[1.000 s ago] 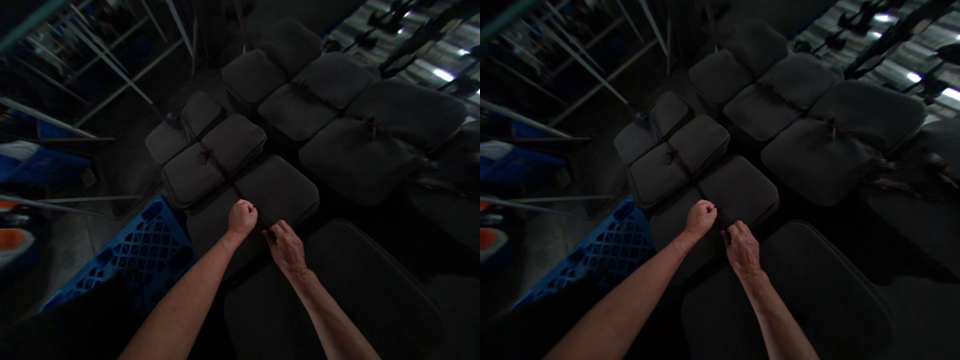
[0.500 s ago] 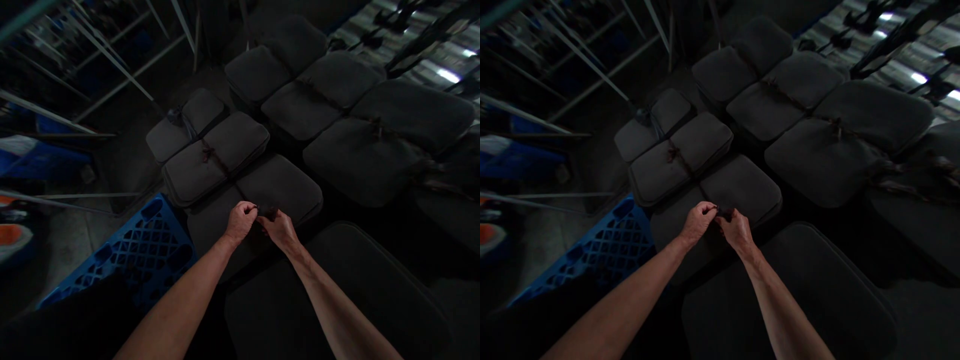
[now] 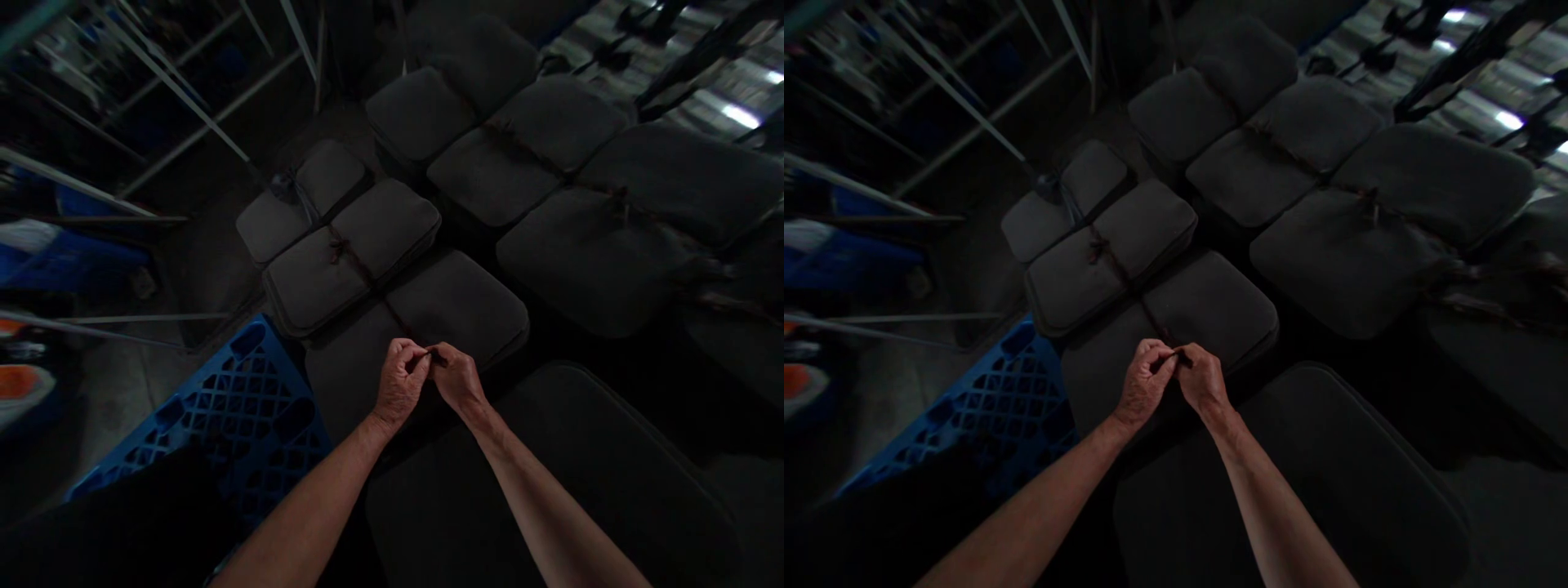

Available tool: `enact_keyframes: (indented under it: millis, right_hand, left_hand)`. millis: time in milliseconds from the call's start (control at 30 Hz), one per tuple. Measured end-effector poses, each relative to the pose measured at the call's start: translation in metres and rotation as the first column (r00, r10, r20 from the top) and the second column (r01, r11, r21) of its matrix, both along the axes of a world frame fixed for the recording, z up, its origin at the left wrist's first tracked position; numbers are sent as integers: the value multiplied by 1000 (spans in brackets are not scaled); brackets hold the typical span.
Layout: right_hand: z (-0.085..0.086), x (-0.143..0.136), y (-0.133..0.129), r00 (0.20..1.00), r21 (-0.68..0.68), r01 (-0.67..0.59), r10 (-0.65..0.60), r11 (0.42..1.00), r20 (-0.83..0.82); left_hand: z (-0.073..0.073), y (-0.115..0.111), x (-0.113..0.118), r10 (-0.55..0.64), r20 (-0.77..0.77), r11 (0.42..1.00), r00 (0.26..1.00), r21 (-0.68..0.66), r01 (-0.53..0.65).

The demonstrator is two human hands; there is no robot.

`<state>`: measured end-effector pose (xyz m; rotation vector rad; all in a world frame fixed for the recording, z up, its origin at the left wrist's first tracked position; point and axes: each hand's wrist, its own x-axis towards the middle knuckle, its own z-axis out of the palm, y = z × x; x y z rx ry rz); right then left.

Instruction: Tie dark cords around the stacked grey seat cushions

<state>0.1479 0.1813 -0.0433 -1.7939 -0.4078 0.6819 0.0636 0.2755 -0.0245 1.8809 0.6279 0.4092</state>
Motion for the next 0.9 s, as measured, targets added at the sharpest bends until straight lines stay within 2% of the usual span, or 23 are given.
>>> enact_keyframes:
  millis: [100,167,267,367,467,533,600,667,767,900]
  right_hand:
    - [-4,-3,0,1000,32,21,-20,999,-23]
    - [-6,-4,-1,999,62,10,-8,998,-34]
    - [-8,-6,-4,999,99,-13,16,995,-33]
    - [-10,-7,-6,998,118,9,-1,993,-67]
    - [-12,-7,-6,988,124,67,-48,990,-147]
    - [-13,-6,-6,976,123,96,-69,988,-206]
    - [-13,-3,-5,965,121,93,-59,988,-255]
    - [-11,1,-5,959,117,59,-24,991,-282]
    - [-5,7,-7,958,106,-20,49,994,-281]
    - [1,9,-10,971,92,-93,111,991,-214]
  left_hand:
    - [3,9,1,-28,14,1000,1000,-6,28]
    - [3,19,1,-128,-14,988,992,80,129]
    - [3,36,4,-341,-117,898,933,254,360]
    - [2,48,5,-408,-202,825,890,337,455]
    - [3,48,2,-330,-240,811,913,422,404]
    - [6,43,-2,-286,-249,825,925,426,370]
    - [11,37,-5,-261,-259,868,930,359,344]
    - [18,34,-6,-282,-256,911,924,229,342]
    - [27,40,-2,-316,-196,940,928,69,335]
    - [23,50,7,-217,-143,966,966,109,233]
